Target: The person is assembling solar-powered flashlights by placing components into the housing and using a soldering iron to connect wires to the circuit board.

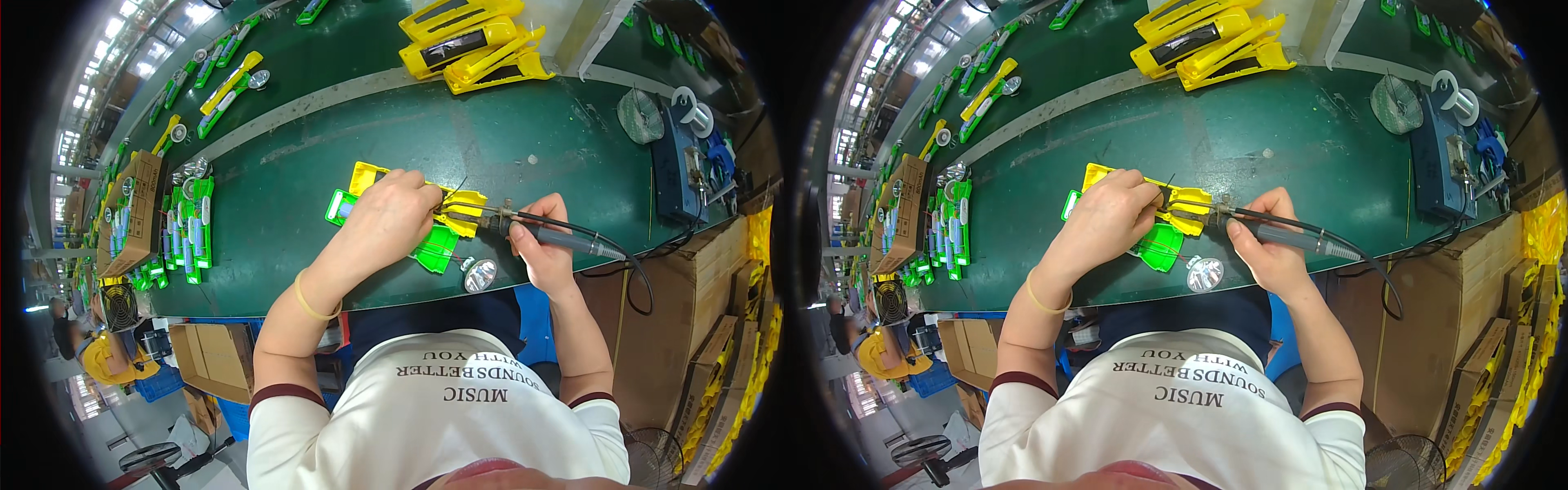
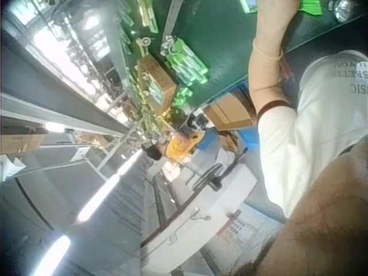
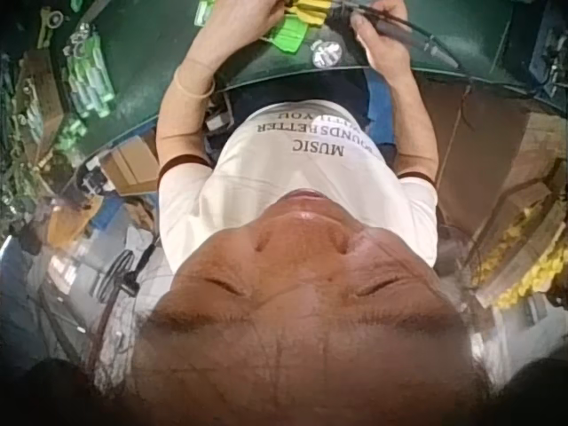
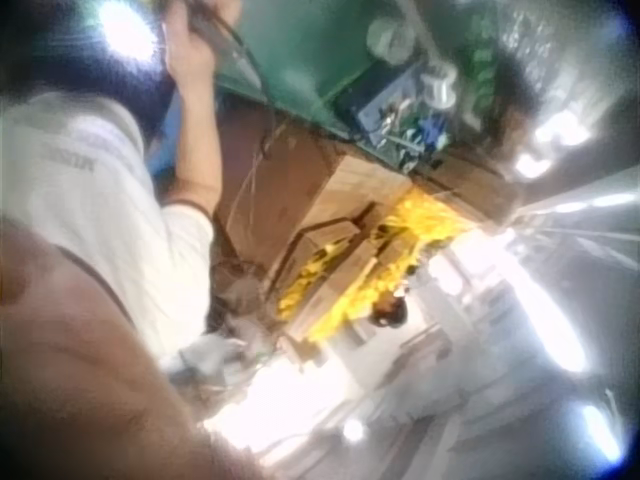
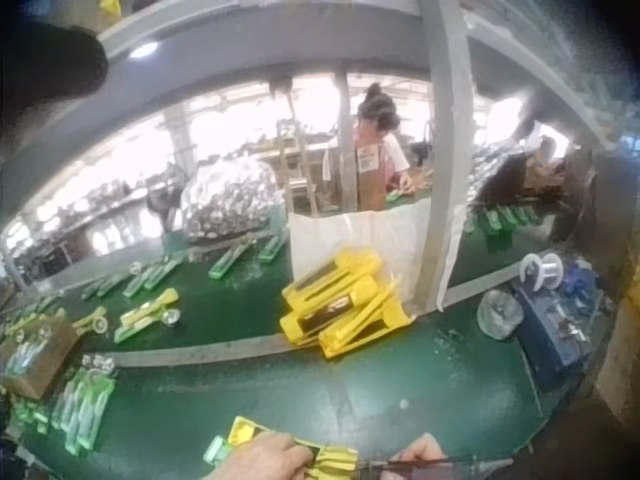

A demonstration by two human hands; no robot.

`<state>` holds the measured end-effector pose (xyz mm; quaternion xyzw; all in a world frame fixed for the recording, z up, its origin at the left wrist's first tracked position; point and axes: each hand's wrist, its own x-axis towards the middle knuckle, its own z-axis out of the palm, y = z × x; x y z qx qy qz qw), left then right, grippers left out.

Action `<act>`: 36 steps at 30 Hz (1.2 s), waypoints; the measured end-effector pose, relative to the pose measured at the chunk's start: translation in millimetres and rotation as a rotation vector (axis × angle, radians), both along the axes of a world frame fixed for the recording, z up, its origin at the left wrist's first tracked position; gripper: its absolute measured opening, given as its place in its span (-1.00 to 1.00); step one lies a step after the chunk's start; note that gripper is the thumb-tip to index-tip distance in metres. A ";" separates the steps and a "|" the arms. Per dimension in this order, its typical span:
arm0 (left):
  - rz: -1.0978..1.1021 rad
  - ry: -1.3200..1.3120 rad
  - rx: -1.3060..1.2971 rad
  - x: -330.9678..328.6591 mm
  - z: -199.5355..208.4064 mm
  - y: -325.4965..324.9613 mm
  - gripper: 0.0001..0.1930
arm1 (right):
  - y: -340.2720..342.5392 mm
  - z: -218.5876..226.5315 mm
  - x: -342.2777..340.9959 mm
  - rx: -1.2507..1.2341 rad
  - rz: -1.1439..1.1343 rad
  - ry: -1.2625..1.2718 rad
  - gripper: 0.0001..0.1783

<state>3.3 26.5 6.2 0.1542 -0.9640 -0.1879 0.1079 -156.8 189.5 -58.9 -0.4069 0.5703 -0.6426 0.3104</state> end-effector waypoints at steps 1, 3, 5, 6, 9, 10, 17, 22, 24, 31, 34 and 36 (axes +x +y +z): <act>0.001 -0.015 -0.007 -0.3 0.1 0.0 -0.95 | -0.3 2.4 1.6 0.001 -0.001 -0.001 -0.71; 0.001 -0.032 -0.013 -0.5 -0.7 0.4 -0.96 | -1.7 9.5 7.4 0.014 -0.003 -0.191 -0.72; 0.006 -0.051 -0.031 -1.1 -0.5 0.5 -0.96 | -2.9 9.8 9.7 0.007 -0.007 -0.247 -0.71; 0.007 -0.053 -0.030 -1.0 -1.2 1.5 -0.96 | -2.4 9.2 10.5 0.001 -0.012 -0.304 -0.70; 0.011 -0.062 -0.038 -4.5 -4.7 0.0 -0.95 | -1.0 5.4 9.2 -0.075 -0.043 -0.296 -0.68; 0.017 -0.058 -0.036 -4.0 -3.0 0.5 -0.95 | 2.3 5.5 7.7 -0.105 -0.055 -0.312 -0.69; 0.011 -0.045 -0.044 -4.4 -1.9 -4.2 -0.95 | -3.6 11.6 -2.4 -0.245 -0.199 -0.363 -0.79; 0.005 -0.024 -0.036 -1.4 -3.5 -2.6 -0.96 | -23.8 22.8 11.2 -0.256 -0.120 -0.465 -0.77; -0.007 -0.003 -0.036 -2.1 -6.5 -1.9 -0.97 | -35.3 22.8 19.0 -0.226 -0.119 -0.538 -0.76; 0.028 0.096 -0.035 4.4 -21.5 12.8 -0.97 | -39.4 16.6 17.4 -0.140 -0.090 -0.491 -0.81; 0.032 0.090 -0.022 5.3 -18.5 22.6 -0.91 | -31.6 17.4 14.9 -0.115 -0.101 -0.466 -0.82; 0.049 0.096 -0.014 9.9 -13.2 21.5 -0.91 | -31.3 17.7 18.4 -0.123 -0.095 -0.454 -0.83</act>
